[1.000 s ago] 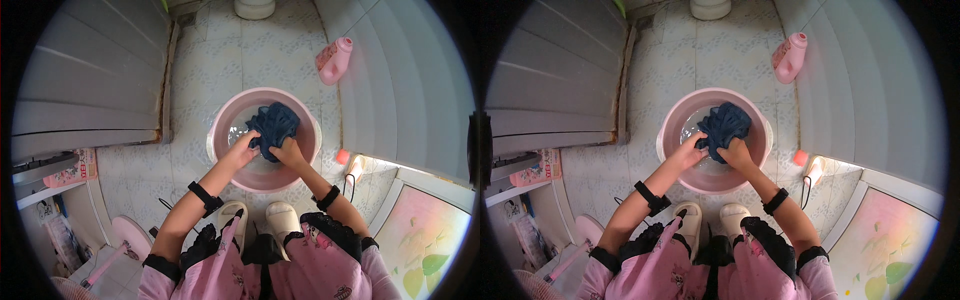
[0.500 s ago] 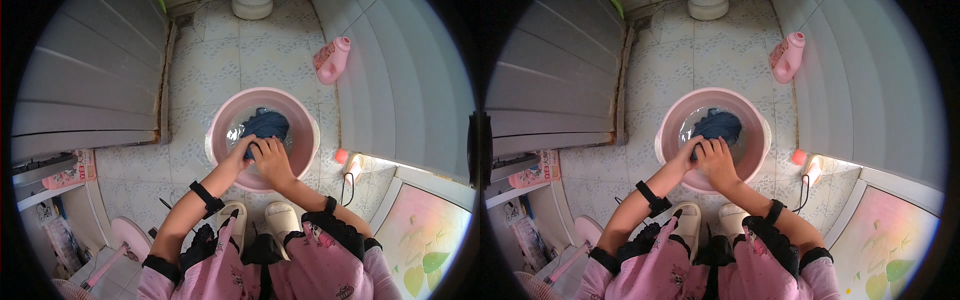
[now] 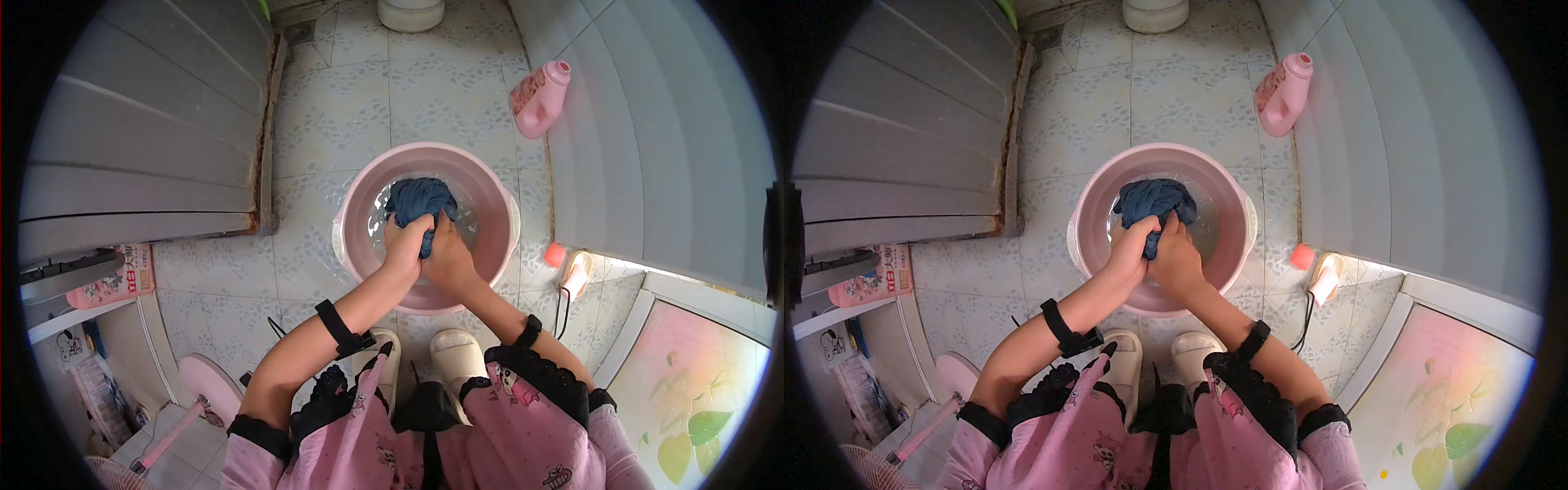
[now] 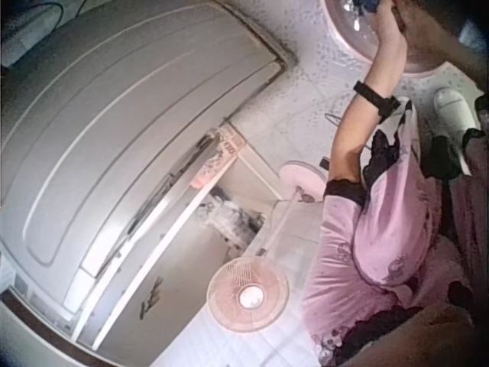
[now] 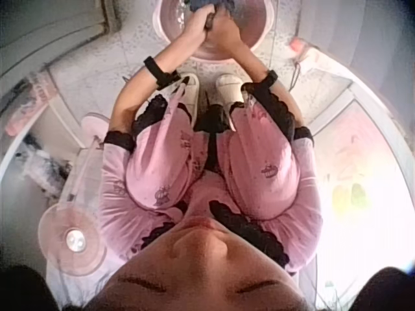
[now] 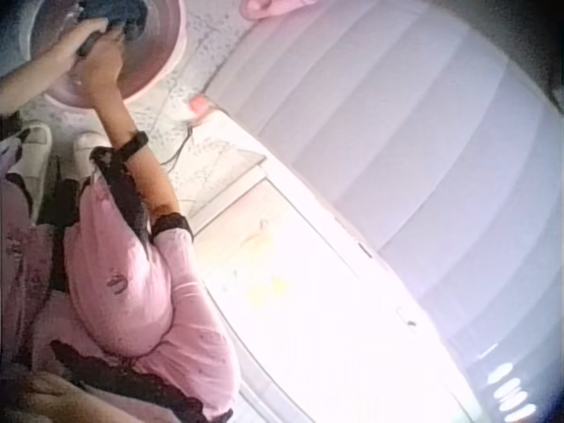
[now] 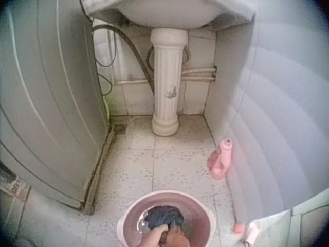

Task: Hand washing a blue shirt in a pink basin and rinsing it in a sink.

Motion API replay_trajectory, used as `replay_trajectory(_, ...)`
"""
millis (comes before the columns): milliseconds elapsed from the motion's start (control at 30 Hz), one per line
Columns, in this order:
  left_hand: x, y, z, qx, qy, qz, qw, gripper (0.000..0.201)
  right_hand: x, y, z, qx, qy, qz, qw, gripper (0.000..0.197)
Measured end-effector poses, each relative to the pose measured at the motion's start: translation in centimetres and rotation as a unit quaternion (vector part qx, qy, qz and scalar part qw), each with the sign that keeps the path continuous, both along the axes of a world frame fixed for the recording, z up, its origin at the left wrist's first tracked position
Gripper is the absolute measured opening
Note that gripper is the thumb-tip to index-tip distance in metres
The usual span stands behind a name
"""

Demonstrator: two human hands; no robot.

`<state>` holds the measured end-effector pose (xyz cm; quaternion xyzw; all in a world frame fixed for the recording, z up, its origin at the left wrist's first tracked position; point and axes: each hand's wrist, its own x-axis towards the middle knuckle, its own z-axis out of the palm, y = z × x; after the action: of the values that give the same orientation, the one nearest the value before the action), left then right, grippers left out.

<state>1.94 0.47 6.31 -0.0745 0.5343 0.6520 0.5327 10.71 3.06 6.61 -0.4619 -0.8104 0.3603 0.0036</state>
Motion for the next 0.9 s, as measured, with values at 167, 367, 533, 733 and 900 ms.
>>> replay_trajectory(167,-0.9,0.7,1.1,0.015,0.084,-0.052,0.995,0.021,0.4,1.4,-1.4,-0.124,0.092,-0.063,0.986,0.051)
replay_trajectory(367,-2.3,2.0,2.1,0.098,0.068,-0.131,0.984,0.016,0.7,2.8,-1.2,-0.376,0.319,-0.075,0.867,0.034)
replay_trajectory(533,-3.4,1.8,2.1,0.089,0.021,-0.230,0.969,0.019,1.1,2.9,-0.1,-0.518,0.272,-0.068,0.808,0.026)
replay_trajectory(733,-3.8,1.6,2.6,0.101,-0.026,-0.254,0.962,0.033,1.9,4.0,0.0,-0.590,0.141,0.017,0.795,0.034)
replay_trajectory(900,-4.7,0.9,0.4,0.054,-0.033,-0.257,0.964,0.039,2.1,4.6,0.3,-0.510,0.147,0.105,0.841,0.058)
